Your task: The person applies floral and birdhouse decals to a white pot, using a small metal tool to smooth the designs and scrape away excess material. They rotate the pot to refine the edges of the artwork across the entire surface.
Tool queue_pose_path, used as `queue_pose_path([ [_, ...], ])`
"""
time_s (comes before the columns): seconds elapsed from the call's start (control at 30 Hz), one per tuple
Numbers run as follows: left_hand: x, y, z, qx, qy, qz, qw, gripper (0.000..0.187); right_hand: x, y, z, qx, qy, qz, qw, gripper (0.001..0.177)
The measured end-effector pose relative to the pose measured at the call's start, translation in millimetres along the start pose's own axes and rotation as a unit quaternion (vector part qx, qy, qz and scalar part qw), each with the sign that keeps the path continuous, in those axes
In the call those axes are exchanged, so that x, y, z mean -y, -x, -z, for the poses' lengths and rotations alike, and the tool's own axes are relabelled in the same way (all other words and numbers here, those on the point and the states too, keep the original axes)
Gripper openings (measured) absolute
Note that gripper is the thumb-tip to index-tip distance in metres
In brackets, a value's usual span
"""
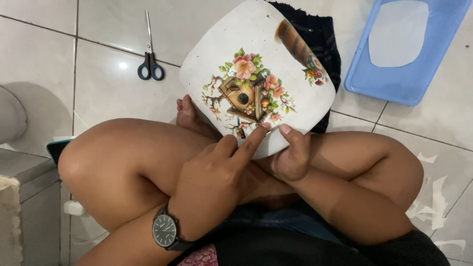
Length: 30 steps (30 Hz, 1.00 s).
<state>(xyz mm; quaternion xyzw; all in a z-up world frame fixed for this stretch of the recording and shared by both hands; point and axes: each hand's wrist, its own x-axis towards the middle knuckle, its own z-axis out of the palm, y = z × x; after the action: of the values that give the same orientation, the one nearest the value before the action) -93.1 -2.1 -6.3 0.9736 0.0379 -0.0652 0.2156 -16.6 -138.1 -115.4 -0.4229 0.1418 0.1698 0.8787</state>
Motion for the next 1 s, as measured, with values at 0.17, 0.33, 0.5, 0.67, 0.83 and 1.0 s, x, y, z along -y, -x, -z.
queue_pose_path([
  [0.17,-1,1,-5,-0.023,-0.007,0.002,1.0,0.074,1,-1,-2,0.015,-0.023,-0.004,1.0,0.069],
  [0.33,-6,2,-6,-0.037,-0.03,0.003,0.999,0.073,4,1,-9,-0.008,-0.014,-0.027,1.0,0.074],
  [0.5,-11,4,-6,-0.069,-0.126,0.005,0.99,0.068,7,1,-21,-0.097,-0.103,-0.118,0.983,0.066],
  [0.67,-10,6,-4,-0.067,-0.148,0.006,0.987,0.068,13,-1,-19,-0.071,-0.101,-0.167,0.978,0.071],
  [0.83,-9,8,-4,-0.082,-0.155,-0.003,0.985,0.067,13,-3,-16,-0.062,-0.062,-0.146,0.985,0.077],
  [1.0,-10,7,-5,-0.086,-0.149,-0.011,0.985,0.067,20,-7,-38,-0.032,-0.141,-0.09,0.985,0.088],
])
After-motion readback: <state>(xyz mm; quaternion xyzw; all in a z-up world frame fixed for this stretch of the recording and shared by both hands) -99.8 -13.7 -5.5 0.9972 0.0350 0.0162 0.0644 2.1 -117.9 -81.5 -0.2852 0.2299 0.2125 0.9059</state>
